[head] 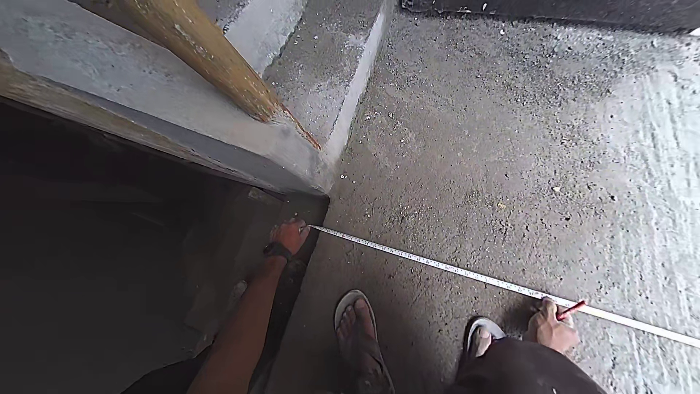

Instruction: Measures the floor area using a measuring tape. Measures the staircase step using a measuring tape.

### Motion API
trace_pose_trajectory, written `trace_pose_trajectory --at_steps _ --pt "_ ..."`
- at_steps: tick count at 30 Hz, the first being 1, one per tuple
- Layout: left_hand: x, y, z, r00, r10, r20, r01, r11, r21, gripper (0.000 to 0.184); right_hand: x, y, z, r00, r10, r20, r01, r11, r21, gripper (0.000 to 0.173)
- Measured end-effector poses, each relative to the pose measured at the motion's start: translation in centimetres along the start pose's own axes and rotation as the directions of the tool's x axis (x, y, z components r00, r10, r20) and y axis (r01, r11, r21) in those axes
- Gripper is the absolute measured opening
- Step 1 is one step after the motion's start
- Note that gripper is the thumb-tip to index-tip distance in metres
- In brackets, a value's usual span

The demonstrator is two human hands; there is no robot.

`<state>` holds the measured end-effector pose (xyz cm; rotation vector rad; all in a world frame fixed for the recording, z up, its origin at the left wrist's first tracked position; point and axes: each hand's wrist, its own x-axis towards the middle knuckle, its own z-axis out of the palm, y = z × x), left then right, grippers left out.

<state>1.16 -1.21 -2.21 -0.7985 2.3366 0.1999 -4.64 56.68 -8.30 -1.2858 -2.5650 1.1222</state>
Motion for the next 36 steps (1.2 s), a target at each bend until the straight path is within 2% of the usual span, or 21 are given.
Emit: trace_pose_trajectory --at_steps 7,21,29,36 --pt "0.4 0.0 0.5 0.998 0.032 -0.056 -0.032 0.999 -0.010 0.038 0.0 -1.0 -0.3 1.000 0.031 -0.007 -0.031 0.995 -0.097 0.040" --pt "0.5 -0.2 1.1 0.996 0.025 -0.085 -0.026 1.000 -0.012 0.036 0.6 -0.6 -0.2 0.999 0.054 0.005 -0.053 0.997 -0.057 0.039" --pt "1.8 -2.1 3.1 0.977 0.108 -0.183 -0.113 0.993 -0.018 0.032 0.7 -0.9 -0.4 0.998 0.062 -0.009 -0.063 0.996 -0.071 0.037" --pt "1.8 -2.1 3.0 0.982 0.097 -0.164 -0.104 0.994 -0.034 0.034 0.8 -0.8 -0.4 0.998 0.065 -0.002 -0.064 0.995 -0.078 0.038"
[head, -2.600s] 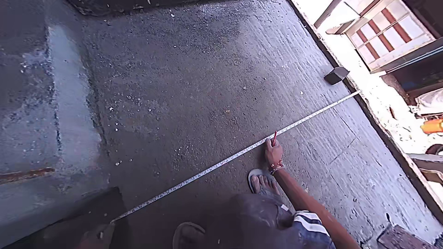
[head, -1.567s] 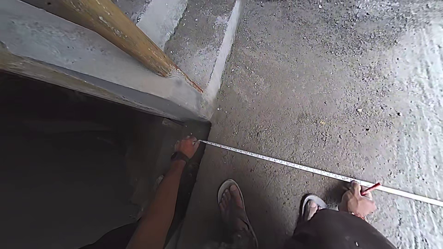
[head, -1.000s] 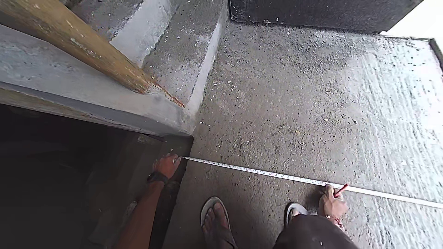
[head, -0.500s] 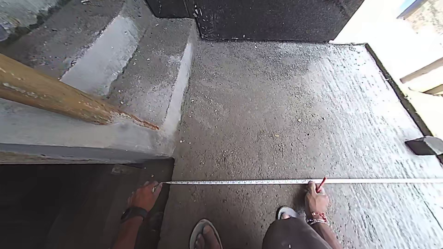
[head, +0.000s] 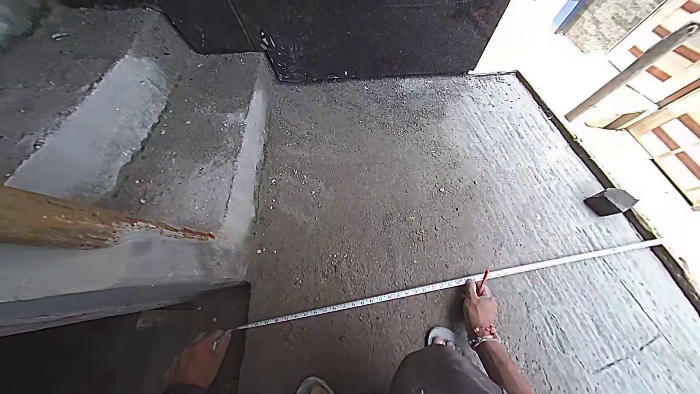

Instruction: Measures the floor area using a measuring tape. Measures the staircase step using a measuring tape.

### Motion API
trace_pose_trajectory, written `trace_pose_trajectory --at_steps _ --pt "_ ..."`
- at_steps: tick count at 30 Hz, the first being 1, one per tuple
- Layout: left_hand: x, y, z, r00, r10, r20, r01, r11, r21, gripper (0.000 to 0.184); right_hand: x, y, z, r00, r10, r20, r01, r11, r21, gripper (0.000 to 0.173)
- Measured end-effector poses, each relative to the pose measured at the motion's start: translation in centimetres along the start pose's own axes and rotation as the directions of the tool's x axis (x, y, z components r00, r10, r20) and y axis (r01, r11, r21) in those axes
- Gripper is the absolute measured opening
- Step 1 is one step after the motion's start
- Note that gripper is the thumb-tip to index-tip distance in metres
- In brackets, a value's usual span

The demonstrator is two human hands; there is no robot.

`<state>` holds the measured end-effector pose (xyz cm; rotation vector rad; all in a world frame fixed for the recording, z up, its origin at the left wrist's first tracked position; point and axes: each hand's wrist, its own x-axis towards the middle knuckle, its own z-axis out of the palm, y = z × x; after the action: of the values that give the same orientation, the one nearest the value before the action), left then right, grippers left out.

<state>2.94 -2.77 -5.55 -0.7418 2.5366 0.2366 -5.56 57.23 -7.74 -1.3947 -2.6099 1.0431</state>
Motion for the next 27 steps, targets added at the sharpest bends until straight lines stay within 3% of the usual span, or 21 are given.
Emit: trace_pose_trajectory --at_steps 27 --pt "-0.9 0.9 -0.8 0.999 -0.021 0.048 0.019 0.999 0.048 0.041 0.0 0.0 -0.3 1.000 0.001 0.022 -0.001 1.000 0.011 0.036"
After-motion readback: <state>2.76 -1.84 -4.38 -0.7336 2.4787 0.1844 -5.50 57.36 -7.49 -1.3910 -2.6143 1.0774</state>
